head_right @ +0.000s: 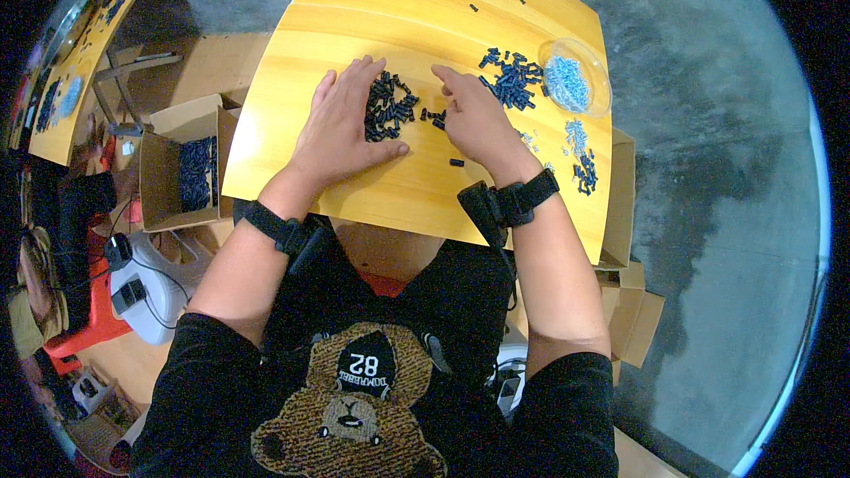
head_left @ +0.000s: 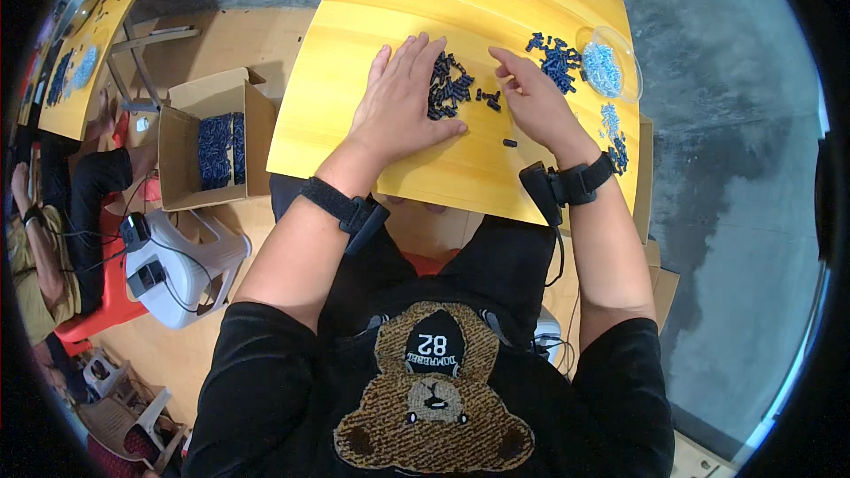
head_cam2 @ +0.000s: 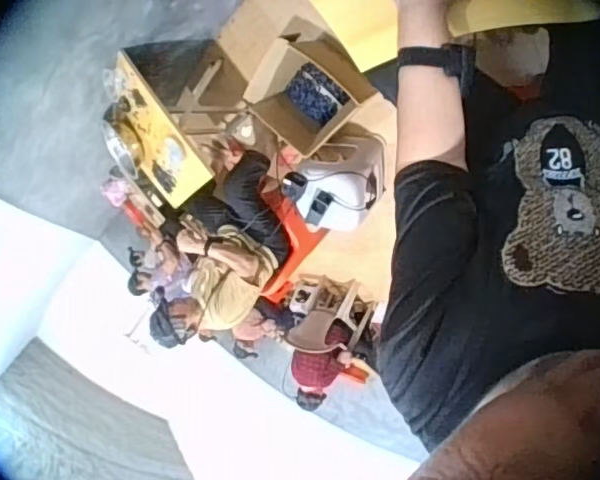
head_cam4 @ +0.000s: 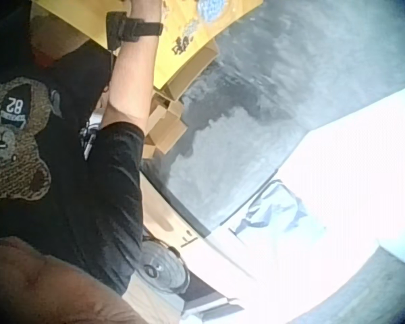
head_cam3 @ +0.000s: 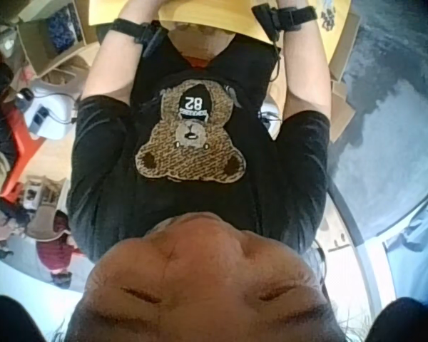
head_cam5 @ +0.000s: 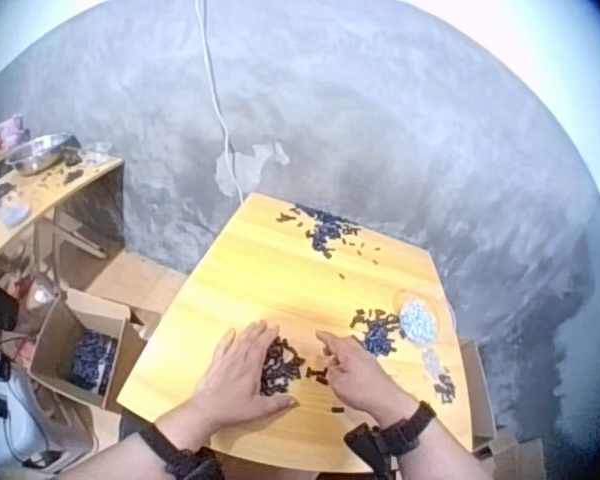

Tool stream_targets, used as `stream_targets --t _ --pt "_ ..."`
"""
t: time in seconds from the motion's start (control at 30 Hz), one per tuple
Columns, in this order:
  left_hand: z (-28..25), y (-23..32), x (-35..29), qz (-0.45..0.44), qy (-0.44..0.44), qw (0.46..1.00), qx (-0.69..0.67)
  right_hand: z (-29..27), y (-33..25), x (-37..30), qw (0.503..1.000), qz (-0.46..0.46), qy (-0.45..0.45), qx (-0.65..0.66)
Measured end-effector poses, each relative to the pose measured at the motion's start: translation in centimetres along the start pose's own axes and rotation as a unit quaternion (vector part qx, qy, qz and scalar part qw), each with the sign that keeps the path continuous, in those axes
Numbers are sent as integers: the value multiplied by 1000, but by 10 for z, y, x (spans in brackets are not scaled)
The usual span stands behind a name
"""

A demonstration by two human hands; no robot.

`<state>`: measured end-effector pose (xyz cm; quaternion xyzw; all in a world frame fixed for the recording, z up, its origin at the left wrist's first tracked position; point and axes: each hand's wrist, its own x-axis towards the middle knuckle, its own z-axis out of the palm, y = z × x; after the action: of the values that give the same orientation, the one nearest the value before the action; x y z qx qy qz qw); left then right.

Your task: Assembling small plastic components by hand on a workstation table.

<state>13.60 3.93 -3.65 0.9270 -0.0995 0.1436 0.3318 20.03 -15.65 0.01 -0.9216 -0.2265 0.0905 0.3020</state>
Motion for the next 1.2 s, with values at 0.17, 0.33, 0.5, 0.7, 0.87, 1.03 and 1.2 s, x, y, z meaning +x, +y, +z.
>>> stream_targets --t 0.17,0.33,0.5,0.7,0.87,1.03,1.2 --pt "0 0 -1 0 3 1000 -6 10 0 -3 1000 -25 12 -13" --pt "0 -1 -1 4 10 1000 -8 19 -7 5 998 -24 -15 64" --pt "1 -1 1 17 17 999 -22 -3 -18 -8 994 -73 34 70" --pt "1 -7 -4 3 23 1000 -8 -15 -40 -72 999 42 7 -13" --pt "-1 2 3 18 23 999 -13 13 -11 -102 999 -12 51 -3" --pt "-1 -1 2 22 18 999 -44 28 -3 -107 987 -91 128 -9" --pt "-3 1 -3 53 25 998 -31 33 3 -107 983 -116 144 -3"
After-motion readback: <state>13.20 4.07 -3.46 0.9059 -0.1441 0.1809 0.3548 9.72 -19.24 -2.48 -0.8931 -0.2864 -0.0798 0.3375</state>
